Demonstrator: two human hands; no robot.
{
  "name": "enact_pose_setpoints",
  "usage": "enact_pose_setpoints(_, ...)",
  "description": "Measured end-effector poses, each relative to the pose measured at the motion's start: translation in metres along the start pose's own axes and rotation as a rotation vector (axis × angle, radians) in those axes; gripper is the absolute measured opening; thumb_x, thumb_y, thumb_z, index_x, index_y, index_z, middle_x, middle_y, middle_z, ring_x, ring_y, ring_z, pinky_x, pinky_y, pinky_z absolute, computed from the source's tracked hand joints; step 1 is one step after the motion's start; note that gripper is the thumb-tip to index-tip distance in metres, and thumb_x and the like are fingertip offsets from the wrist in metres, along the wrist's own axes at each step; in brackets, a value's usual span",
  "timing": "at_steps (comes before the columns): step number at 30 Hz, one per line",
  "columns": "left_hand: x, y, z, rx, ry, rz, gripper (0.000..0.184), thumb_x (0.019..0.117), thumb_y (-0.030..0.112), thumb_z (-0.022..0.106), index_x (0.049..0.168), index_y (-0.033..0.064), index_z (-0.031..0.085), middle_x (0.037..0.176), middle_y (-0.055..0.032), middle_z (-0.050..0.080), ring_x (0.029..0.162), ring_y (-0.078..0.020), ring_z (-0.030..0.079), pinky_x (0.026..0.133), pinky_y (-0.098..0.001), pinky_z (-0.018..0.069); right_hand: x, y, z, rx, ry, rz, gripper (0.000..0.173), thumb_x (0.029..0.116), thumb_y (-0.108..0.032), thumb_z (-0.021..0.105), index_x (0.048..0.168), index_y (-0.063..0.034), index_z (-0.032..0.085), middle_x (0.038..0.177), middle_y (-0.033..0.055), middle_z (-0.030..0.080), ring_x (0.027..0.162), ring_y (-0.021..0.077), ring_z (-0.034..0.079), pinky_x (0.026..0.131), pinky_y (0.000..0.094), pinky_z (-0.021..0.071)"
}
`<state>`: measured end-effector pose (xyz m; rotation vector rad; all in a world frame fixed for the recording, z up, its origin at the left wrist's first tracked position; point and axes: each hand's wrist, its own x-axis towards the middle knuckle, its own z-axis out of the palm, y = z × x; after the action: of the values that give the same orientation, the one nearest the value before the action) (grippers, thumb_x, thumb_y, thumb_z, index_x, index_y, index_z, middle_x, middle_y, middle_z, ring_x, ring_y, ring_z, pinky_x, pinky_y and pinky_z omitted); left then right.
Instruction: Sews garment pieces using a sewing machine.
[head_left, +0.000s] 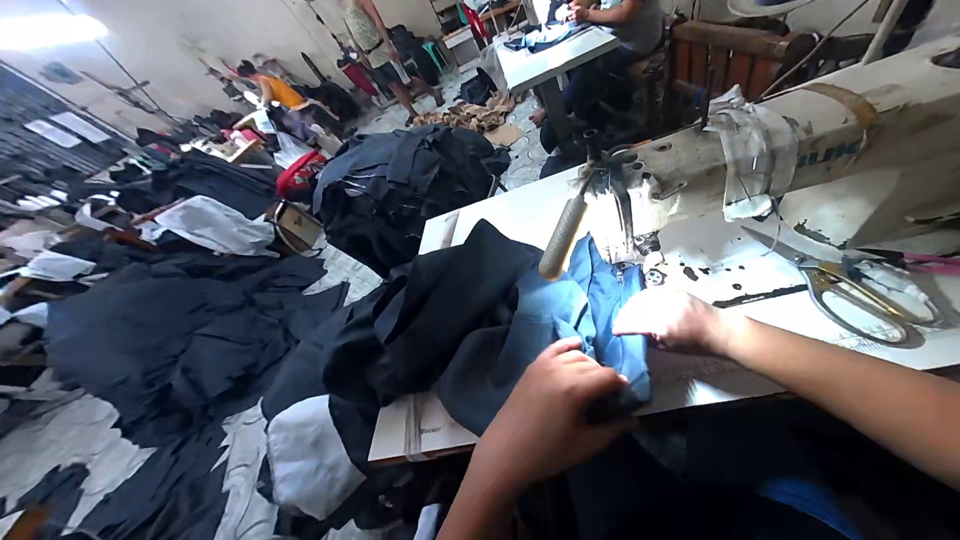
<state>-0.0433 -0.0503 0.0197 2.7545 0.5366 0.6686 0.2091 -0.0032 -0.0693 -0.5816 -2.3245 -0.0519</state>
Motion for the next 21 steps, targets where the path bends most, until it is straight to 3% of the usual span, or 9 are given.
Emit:
enact_pose_setpoints(3, 0.019, 0.002, 0.002, -0.14, -0.131, 0.049, 0.041, 0.1008, 0.045, 0.056, 0.096, 0.008, 0.075, 0.081, -0.0043, 0.072, 0.079, -0.0178, 0.07, 0.075, -0.0371, 0.0564, -0.016, -0.036, 0.001, -0.126, 0.069, -0.023, 0.024, 0.1003, -0.009, 0.052, 0.094, -0.0054, 0.075, 0.084, 0.011, 0.076, 0.08, 0.024, 0.074, 0.074, 0.035, 0.0597)
enact_pose_setpoints(5, 0.038, -0.013, 0.01, -0.246, -0.177, -0.035, 0.036, 0.1035, 0.032, 0.054, 0.1, 0.0044, 0.076, 0.092, -0.009, 0.074, 0.09, -0.0201, 0.07, 0.082, -0.039, 0.0556, -0.027, -0.063, 0.006, -0.142, 0.073, 0.047, 0.023, 0.1001, -0.008, 0.052, 0.09, -0.0047, 0.072, 0.082, 0.0111, 0.073, 0.079, 0.0236, 0.073, 0.075, 0.0339, 0.0589)
enact_pose_setpoints(6, 0.045, -0.025, 0.019, -0.255, -0.218, -0.108, 0.035, 0.1048, 0.029, 0.052, 0.105, 0.0032, 0.075, 0.104, -0.0111, 0.074, 0.102, -0.0212, 0.069, 0.091, -0.04, 0.0534, -0.034, -0.074, 0.011, -0.134, 0.058, 0.083, 0.023, 0.0995, -0.005, 0.052, 0.094, -0.0046, 0.075, 0.088, 0.0113, 0.077, 0.087, 0.0242, 0.075, 0.084, 0.0344, 0.0595)
enact_pose_setpoints(9, 0.052, -0.059, 0.043, -0.045, -0.438, -0.456, 0.048, 0.1076, 0.039, 0.046, 0.134, 0.0036, 0.064, 0.139, -0.0162, 0.062, 0.133, -0.029, 0.056, 0.111, -0.0489, 0.0428, -0.054, -0.088, 0.029, -0.097, 0.059, 0.207, 0.025, 0.0951, -0.001, 0.053, 0.1, -0.0044, 0.078, 0.104, 0.0123, 0.078, 0.104, 0.0296, 0.075, 0.093, 0.0418, 0.0584)
enact_pose_setpoints(11, 0.05, -0.065, 0.054, 0.074, -0.531, -0.646, 0.056, 0.1067, 0.045, 0.047, 0.146, 0.0061, 0.054, 0.147, -0.0197, 0.054, 0.138, -0.036, 0.051, 0.111, -0.0554, 0.0402, -0.064, -0.094, 0.031, -0.076, 0.047, 0.287, 0.027, 0.093, -0.002, 0.055, 0.106, -0.0063, 0.078, 0.116, 0.013, 0.076, 0.112, 0.0318, 0.072, 0.097, 0.0446, 0.0563)
enact_pose_setpoints(13, 0.049, -0.062, 0.057, 0.115, -0.54, -0.679, 0.058, 0.1055, 0.045, 0.05, 0.153, 0.0125, 0.048, 0.151, -0.0196, 0.051, 0.139, -0.0368, 0.05, 0.11, -0.0557, 0.0401, -0.067, -0.096, 0.029, -0.06, 0.024, 0.348, 0.03, 0.0923, -0.004, 0.055, 0.11, -0.0105, 0.079, 0.126, 0.0162, 0.072, 0.119, 0.0345, 0.069, 0.1, 0.0459, 0.0548)
enact_pose_setpoints(15, 0.048, -0.059, 0.056, 0.112, -0.563, -0.65, 0.051, 0.1059, 0.034, 0.053, 0.154, 0.019, 0.048, 0.155, -0.0182, 0.048, 0.143, -0.0366, 0.046, 0.112, -0.0556, 0.0377, -0.069, -0.096, 0.026, -0.059, 0.002, 0.378, 0.033, 0.0913, -0.004, 0.056, 0.113, -0.0138, 0.079, 0.129, 0.0185, 0.07, 0.12, 0.0366, 0.068, 0.097, 0.0472, 0.056)
enact_pose_setpoints(18, 0.045, -0.056, 0.06, 0.137, -0.556, -0.574, 0.042, 0.1045, 0.01, 0.046, 0.142, 0.0179, 0.063, 0.155, -0.0098, 0.051, 0.147, -0.0333, 0.042, 0.114, -0.058, 0.0343, -0.07, -0.095, 0.017, -0.07, -0.064, 0.384, 0.036, 0.0902, -0.004, 0.055, 0.114, -0.0155, 0.079, 0.126, 0.0169, 0.072, 0.116, 0.0353, 0.07, 0.094, 0.0498, 0.0568)
enact_pose_setpoints(21, 0.04, -0.043, 0.064, 0.134, -0.5, -0.469, 0.036, 0.1066, 0.015, 0.044, 0.133, 0.0106, 0.068, 0.141, -0.0123, 0.063, 0.138, -0.0312, 0.054, 0.117, -0.0633, 0.0285, -0.069, -0.093, 0.008, -0.09, -0.115, 0.371, 0.034, 0.0911, -0.006, 0.055, 0.113, -0.0157, 0.079, 0.123, 0.0161, 0.073, 0.113, 0.0351, 0.071, 0.087, 0.0512, 0.0578)
